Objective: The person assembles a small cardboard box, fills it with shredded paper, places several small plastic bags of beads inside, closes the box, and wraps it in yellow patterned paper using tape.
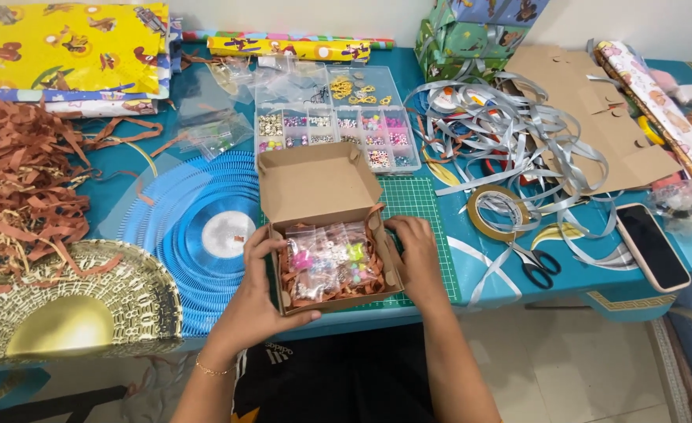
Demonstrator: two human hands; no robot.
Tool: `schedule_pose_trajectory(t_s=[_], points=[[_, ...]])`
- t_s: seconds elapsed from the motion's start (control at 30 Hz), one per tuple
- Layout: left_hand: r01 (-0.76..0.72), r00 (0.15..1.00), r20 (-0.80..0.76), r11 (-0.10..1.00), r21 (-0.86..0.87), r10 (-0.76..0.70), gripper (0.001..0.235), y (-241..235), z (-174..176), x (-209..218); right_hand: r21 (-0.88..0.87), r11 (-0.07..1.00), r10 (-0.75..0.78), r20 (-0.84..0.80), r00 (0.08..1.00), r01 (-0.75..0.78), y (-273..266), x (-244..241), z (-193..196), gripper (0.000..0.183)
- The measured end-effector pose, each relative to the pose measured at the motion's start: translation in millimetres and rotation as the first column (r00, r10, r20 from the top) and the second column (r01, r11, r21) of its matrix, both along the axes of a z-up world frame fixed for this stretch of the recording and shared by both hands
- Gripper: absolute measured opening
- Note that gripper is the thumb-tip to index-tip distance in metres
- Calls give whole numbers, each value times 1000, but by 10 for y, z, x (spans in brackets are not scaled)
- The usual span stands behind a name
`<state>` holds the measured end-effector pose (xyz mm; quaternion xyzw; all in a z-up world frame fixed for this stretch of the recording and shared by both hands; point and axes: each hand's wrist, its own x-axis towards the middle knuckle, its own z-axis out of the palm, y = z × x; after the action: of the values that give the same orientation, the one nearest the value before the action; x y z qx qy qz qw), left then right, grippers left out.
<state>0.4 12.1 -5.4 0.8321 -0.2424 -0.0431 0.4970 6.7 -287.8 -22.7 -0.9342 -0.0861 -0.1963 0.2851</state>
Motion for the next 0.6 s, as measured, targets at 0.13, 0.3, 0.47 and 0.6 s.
schedule_pose_trajectory(t_s=[0.13, 0.3, 0.47, 0.6], points=[[-6, 979, 200, 989, -144, 35, 106, 88, -63, -42, 8, 1000, -11, 23, 1000, 11, 47, -18, 94, 26], [-91, 937, 306, 965, -247, 167, 109, 434, -39, -147, 35, 999, -4, 28, 1000, 3, 23, -17, 40, 24], [-225, 889, 352, 949, -220, 292, 104, 785, -59, -249, 35, 999, 0, -12, 1000, 1, 26, -13, 40, 26], [-246, 894, 330, 947, -205, 304, 102, 818, -135, -241, -94, 995, -24, -12, 1000, 23, 104, 37, -7, 33]])
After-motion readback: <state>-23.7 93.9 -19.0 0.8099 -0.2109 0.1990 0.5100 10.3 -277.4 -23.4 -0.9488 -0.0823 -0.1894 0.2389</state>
